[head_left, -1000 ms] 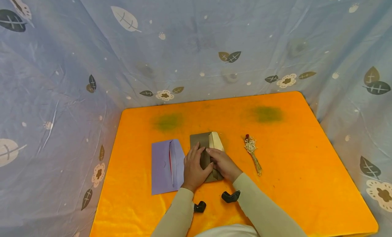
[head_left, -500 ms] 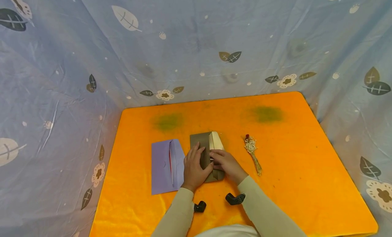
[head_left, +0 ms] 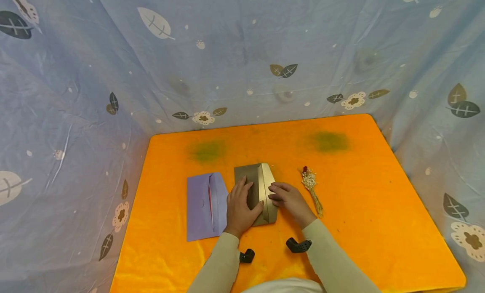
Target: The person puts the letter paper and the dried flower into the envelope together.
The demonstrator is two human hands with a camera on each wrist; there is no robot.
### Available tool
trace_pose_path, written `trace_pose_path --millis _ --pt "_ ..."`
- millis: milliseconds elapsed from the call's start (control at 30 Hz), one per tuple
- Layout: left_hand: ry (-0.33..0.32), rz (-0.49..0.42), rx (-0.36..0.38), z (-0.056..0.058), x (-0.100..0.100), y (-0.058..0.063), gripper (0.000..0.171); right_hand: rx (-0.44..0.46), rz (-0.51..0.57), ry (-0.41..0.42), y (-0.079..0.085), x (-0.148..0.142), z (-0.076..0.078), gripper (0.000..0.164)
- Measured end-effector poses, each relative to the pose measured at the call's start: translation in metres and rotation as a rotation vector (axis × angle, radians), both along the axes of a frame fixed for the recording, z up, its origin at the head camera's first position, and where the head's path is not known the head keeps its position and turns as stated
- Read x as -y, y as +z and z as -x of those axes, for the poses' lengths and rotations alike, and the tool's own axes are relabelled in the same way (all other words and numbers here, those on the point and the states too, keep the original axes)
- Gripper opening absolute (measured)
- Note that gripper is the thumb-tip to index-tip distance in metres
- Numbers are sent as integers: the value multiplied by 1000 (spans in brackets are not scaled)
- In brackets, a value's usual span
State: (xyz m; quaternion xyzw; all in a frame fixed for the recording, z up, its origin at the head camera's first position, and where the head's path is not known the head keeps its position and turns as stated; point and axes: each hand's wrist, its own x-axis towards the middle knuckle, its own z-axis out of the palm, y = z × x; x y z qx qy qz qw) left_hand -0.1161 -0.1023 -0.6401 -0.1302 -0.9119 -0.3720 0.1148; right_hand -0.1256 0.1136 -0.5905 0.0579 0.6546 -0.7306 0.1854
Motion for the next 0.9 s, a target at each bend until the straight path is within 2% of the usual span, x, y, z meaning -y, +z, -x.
trace_pose_path --millis 300,467,633,900 --pt "4 -5 26 1 0 -4 69 15 -19 -68 -2 -17 -3 52" --pt "1 -24 -4 0 0 -4 68 20 -23 -75 3 -27 -4 55" --pt "-2 -44 -4 -1 1 -3 68 9 -31 -66 10 -36 -7 58" --pt "-1 -33 34 0 1 -3 67 11 -81 -146 20 -59 -5 58"
